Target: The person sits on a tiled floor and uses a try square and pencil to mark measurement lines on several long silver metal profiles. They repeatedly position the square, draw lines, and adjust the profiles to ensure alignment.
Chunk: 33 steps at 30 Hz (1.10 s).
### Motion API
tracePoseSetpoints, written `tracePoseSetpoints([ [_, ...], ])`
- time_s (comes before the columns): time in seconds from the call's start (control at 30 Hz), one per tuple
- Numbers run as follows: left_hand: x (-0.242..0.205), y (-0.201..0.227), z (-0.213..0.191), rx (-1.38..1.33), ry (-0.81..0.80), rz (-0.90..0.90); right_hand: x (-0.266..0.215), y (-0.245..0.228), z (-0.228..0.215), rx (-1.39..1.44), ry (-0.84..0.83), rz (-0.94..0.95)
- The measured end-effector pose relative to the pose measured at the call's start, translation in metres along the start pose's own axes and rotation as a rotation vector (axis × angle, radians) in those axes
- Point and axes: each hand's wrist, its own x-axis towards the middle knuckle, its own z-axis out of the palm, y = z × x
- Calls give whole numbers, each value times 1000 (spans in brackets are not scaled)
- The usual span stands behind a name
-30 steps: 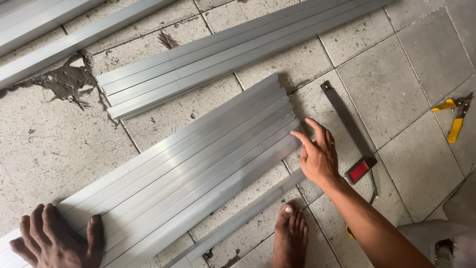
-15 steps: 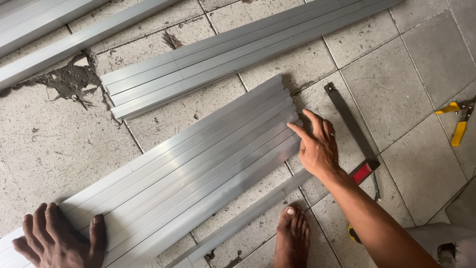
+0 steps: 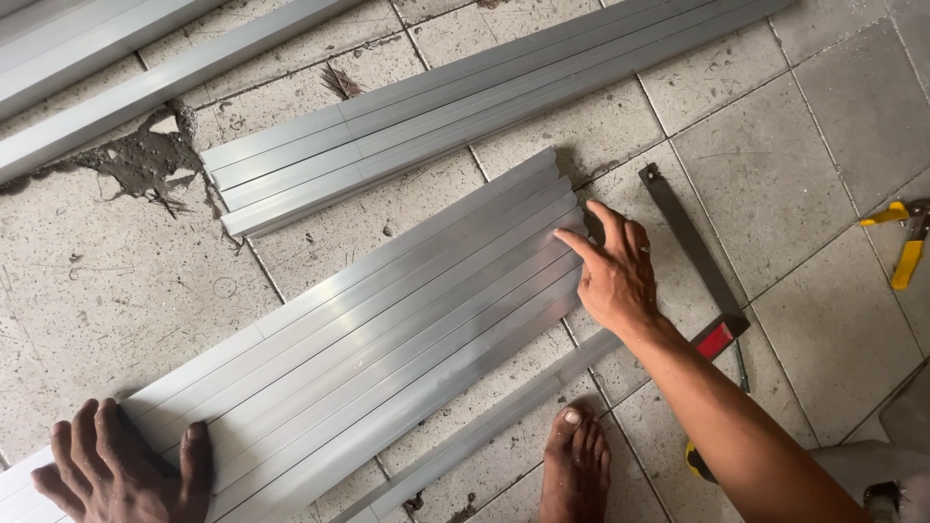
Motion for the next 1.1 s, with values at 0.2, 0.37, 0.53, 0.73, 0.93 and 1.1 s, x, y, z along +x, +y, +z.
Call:
tracePoseSetpoints([
  [0.2,-2,-2,0,-55,-50,-44,4,1,2,38,15,-1],
  [0.37,1,0,0,-35,-34,-34,19,-5,-8,33,73,-38],
  [0.53,1,0,0,-12,-4,-10,22,-5,2,15,37,-39],
  [0.73,1,0,-2,-53,-56,-37,18,-6,7,59,76,-29],
  [0.93,0,0,-1,-27,-34,-35,35,-6,1,39,43,-14],
  [1.1,2,2,-2,-56,-71,-77,52,-10,3,57,-22,18],
])
